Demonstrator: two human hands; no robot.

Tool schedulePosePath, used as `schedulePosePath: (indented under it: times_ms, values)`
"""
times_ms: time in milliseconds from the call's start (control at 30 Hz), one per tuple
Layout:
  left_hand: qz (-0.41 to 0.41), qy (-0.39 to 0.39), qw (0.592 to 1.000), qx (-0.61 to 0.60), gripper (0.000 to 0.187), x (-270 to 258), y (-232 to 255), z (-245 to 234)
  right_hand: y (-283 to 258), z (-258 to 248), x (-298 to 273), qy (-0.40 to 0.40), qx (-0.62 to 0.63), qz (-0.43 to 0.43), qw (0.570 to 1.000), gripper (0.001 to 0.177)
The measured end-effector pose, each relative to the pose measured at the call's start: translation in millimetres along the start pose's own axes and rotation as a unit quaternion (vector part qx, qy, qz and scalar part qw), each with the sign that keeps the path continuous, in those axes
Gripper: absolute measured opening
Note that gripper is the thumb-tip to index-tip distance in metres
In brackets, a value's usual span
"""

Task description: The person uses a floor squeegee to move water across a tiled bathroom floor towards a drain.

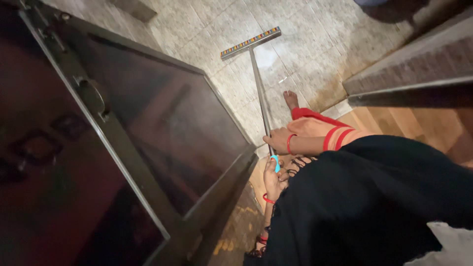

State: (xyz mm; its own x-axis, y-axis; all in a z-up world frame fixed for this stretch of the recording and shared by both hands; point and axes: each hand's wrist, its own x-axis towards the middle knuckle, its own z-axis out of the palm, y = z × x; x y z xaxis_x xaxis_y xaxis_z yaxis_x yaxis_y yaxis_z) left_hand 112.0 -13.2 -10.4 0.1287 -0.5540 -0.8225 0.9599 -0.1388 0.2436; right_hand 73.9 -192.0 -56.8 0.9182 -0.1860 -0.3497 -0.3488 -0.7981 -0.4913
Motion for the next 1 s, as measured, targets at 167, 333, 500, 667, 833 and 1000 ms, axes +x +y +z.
schedulePosePath:
  times_ms: [167, 333, 500, 667, 833, 1000]
  values:
    - [-0.014, -0.122, 0.992, 0.022, 0.025, 70.3, 59.7, 13.3, 46.0, -41.6, 67.0, 0.009, 0.03, 0.0, 0.999, 0.05]
    - [0.058, -0.054, 0.995, 0.058, 0.012, 163.7, 113.2, 79.3, 114.1, -101.0, 141.7, 0.01, -0.017, 0.024, 1.0, 0.061]
    - [0.054, -0.032, 0.997, -0.04, 0.01, 198.4, 148.5, 135.5, 154.9, -137.4, 187.8, 0.037, -0.03, 0.004, 0.999, 0.051]
    - [0.023, -0.09, 0.994, -0.062, 0.012, 149.3, 194.2, 124.4, 128.5, -157.2, 204.8, 0.04, 0.025, -0.032, 0.998, 0.046]
    - [-0.019, -0.092, 0.996, 0.001, 0.019, 134.0, 227.6, 113.4, 110.9, -155.4, 226.0, -0.004, -0.003, -0.076, 0.997, 0.035]
    - [-0.013, -0.03, 0.999, 0.041, 0.013, 167.8, 274.0, 138.6, 142.1, -156.4, 285.6, 0.083, -0.078, -0.089, 0.989, 0.026]
